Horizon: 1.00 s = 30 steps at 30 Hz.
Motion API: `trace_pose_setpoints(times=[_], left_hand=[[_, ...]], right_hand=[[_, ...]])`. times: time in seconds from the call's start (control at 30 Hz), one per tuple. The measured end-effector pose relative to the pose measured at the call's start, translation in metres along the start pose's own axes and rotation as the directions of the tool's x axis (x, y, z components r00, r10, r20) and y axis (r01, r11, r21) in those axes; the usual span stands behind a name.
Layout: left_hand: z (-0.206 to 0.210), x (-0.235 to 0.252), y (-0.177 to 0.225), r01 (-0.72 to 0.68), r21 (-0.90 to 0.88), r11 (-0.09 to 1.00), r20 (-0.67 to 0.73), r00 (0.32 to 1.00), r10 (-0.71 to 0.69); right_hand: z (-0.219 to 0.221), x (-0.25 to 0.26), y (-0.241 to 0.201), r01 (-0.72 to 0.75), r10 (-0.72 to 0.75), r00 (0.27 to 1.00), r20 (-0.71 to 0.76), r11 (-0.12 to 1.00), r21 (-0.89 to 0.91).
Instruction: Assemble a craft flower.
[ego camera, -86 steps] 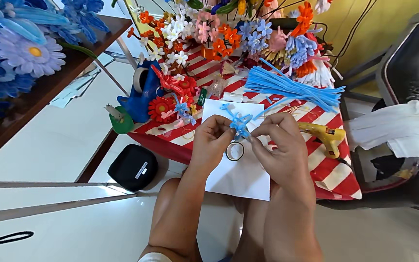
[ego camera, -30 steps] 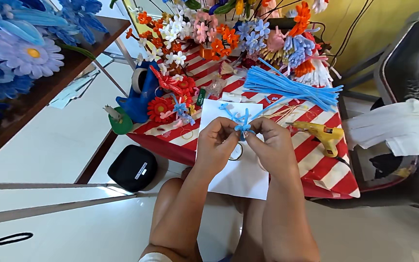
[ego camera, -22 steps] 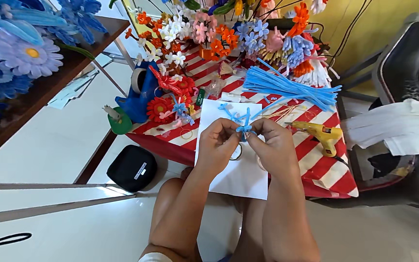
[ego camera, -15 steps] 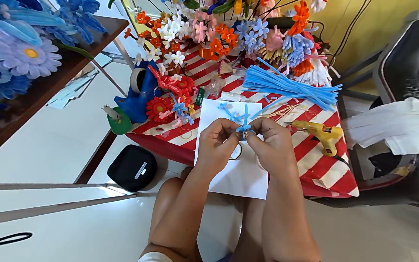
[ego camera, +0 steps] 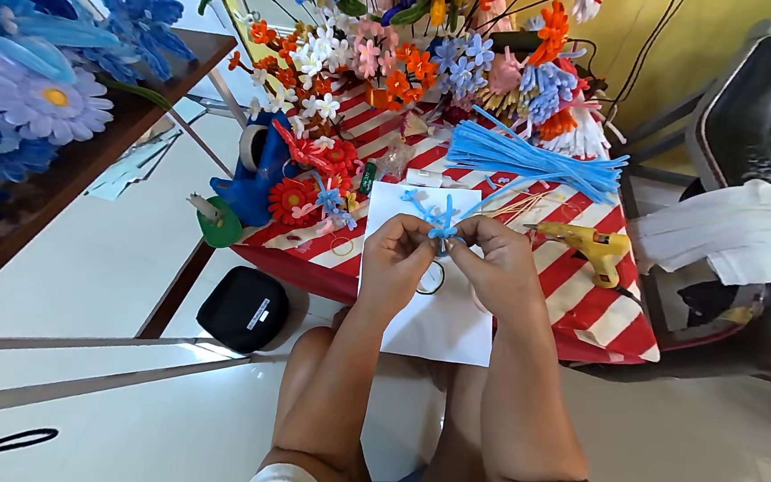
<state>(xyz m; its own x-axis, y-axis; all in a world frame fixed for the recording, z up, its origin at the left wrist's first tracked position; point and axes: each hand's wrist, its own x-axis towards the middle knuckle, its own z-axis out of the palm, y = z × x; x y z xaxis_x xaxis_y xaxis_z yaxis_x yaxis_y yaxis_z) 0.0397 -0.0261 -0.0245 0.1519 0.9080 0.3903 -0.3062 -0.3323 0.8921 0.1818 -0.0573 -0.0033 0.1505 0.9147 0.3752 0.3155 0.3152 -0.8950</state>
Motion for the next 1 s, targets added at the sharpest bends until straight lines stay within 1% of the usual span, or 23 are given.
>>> trace_pose_setpoints(times=[0.17, 0.3, 0.4, 0.53, 0.67, 0.87, 1.0], left_hand=[[-0.008, 0.004, 0.002, 0.081, 0.003, 0.997, -0.015, 0.997, -0.081], [-0.013, 0.007, 0.004, 0.191, -0.096, 0.977, 0.007, 0.981, -0.191], [-0.012, 0.007, 0.005, 0.219, -0.096, 0.971, 0.028, 0.976, -0.218], [-0.008, 0.004, 0.004, 0.183, 0.023, 0.983, 0.041, 0.982, -0.184], [-0.006, 0.002, 0.004, 0.132, 0.117, 0.984, 0.059, 0.988, -0.139], [-0.005, 0.002, 0.004, 0.098, 0.162, 0.982, 0.084, 0.990, -0.113], [-0.007, 0.002, 0.004, 0.086, 0.195, 0.977, 0.105, 0.989, -0.108]], right_hand=[[-0.007, -0.003, -0.002, 0.062, -0.053, 0.997, 0.063, 0.987, -0.147], [-0.015, -0.001, -0.001, 0.171, -0.174, 0.985, -0.018, 0.978, -0.122], [-0.014, 0.000, 0.000, 0.223, -0.229, 0.973, -0.040, 0.968, -0.118], [-0.009, -0.001, 0.002, 0.217, -0.214, 0.976, 0.040, 0.958, -0.188], [-0.007, 0.000, 0.005, 0.208, -0.201, 0.978, 0.052, 0.945, -0.252], [-0.011, 0.001, 0.008, 0.231, -0.213, 0.973, 0.094, 0.935, -0.270], [-0.011, 0.002, 0.012, 0.267, -0.243, 0.962, 0.122, 0.931, -0.250]])
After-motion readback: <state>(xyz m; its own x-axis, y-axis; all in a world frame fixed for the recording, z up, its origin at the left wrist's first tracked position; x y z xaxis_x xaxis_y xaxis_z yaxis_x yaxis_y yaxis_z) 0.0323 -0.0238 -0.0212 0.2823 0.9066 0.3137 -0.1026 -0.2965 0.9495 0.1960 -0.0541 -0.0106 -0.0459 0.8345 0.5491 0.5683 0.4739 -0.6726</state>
